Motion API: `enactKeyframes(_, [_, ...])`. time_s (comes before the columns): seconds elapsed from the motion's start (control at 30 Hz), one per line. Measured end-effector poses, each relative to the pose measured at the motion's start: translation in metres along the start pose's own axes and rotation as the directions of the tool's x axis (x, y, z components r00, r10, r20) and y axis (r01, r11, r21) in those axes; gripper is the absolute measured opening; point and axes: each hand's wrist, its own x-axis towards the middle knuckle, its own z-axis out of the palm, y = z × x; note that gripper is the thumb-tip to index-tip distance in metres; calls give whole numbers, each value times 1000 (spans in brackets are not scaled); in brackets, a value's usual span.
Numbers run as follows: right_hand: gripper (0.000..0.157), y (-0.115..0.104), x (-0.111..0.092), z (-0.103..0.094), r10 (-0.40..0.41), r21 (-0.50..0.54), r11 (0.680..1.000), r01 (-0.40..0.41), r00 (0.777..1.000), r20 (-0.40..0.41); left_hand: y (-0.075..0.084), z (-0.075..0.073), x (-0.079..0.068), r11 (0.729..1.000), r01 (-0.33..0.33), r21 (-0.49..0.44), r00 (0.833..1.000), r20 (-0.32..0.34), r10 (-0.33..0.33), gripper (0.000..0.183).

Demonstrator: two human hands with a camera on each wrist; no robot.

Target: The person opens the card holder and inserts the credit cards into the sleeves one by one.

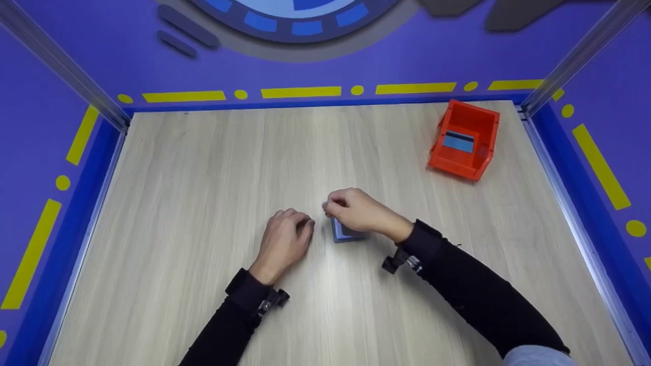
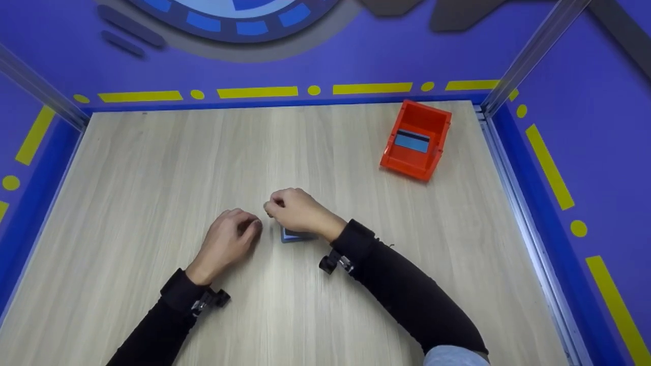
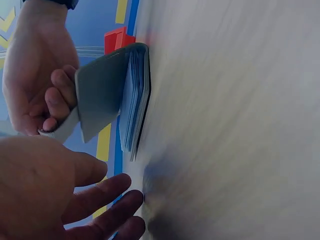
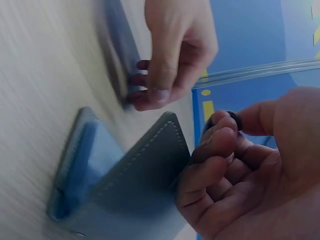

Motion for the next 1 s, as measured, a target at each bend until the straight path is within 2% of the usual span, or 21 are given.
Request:
enactKeyframes(0.13, [44,7,2,9,-16,33,999,16,1000,-6,0,-1,2,1000,19,-3,1000,16,-19,19])
enactKeyframes(0.27, [42,13,1,14,-36,32,999,36,999,-15,1,-1,4,1000,27,-17,999,41,-26,18])
enactKeyframes(0.43, [40,19,-1,18,-52,68,996,55,997,-53,4,1,8,999,-12,-33,995,102,15,29])
enactKeyframes(0.6, [43,23,-2,20,-57,67,996,61,996,-63,3,4,12,999,-21,-48,991,131,27,23])
enactKeyframes(0.7, [43,26,-4,17,-32,60,998,36,998,-55,2,5,14,997,5,-74,990,139,5,15])
enactKeyframes(0.83, [35,32,-9,8,46,12,999,-46,996,-77,0,6,15,994,40,-100,988,156,-24,9])
enactKeyframes(1.0, [27,43,-13,1,123,-57,990,-130,986,-112,2,7,14,992,50,-113,983,182,-28,18])
